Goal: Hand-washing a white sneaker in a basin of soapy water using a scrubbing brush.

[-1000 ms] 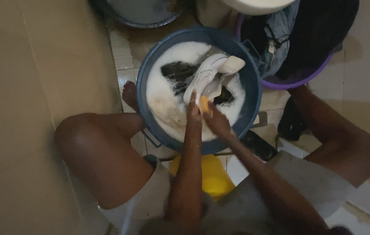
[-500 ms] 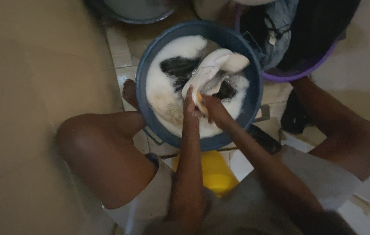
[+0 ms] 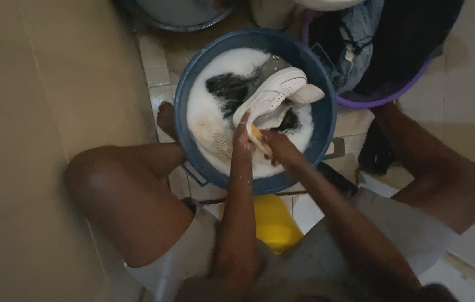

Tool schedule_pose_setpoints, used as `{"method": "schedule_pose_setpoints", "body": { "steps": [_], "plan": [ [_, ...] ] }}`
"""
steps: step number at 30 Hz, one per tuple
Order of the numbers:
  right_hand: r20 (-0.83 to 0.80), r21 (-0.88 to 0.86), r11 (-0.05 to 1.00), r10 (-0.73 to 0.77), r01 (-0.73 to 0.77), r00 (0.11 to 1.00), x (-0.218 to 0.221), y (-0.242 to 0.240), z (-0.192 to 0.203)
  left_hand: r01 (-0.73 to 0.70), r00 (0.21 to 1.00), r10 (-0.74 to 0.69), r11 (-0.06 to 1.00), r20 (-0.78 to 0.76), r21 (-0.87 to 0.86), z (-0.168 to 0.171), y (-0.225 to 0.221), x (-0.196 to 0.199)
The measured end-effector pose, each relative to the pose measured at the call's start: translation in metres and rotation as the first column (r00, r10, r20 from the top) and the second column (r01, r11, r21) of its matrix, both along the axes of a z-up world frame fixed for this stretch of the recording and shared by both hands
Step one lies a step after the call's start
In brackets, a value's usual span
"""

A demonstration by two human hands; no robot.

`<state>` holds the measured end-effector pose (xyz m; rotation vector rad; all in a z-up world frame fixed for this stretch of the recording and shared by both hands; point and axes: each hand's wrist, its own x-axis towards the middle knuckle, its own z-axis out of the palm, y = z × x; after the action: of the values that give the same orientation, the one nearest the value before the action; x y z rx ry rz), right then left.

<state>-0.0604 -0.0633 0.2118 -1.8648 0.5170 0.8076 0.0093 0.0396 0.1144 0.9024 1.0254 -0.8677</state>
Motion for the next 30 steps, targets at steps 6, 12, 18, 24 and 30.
{"method": "schedule_pose_setpoints", "body": {
  "steps": [6, 12, 18, 24, 30],
  "plan": [
    [0.126, -0.101, 0.965, 0.254, -0.243, 0.959, -0.013, -0.003, -0.052, 0.102, 0.982, -0.111, 0.992, 0.153, 0.070, -0.021, 0.017, 0.005],
    [-0.122, 0.195, 0.926, -0.305, 0.324, 0.944, 0.001, -0.007, -0.031, -0.005, 0.983, 0.027, 0.993, 0.180, -0.120, -0.088, 0.000, -0.019],
    [-0.031, 0.294, 0.895, -0.343, 0.336, 0.939, -0.019, -0.012, -0.053, -0.058, 0.972, 0.083, 0.991, 0.221, -0.118, -0.070, 0.012, -0.007],
    [0.035, -0.007, 0.999, 0.033, -0.033, 0.999, -0.015, -0.002, -0.018, -0.065, 0.992, 0.073, 0.995, 0.103, -0.081, -0.131, -0.004, -0.021],
    [-0.167, 0.018, 0.984, -0.170, 0.175, 0.971, -0.005, -0.002, 0.007, 0.159, 0.982, -0.165, 0.984, -0.090, -0.076, 0.009, 0.018, -0.007]
  ]
}}
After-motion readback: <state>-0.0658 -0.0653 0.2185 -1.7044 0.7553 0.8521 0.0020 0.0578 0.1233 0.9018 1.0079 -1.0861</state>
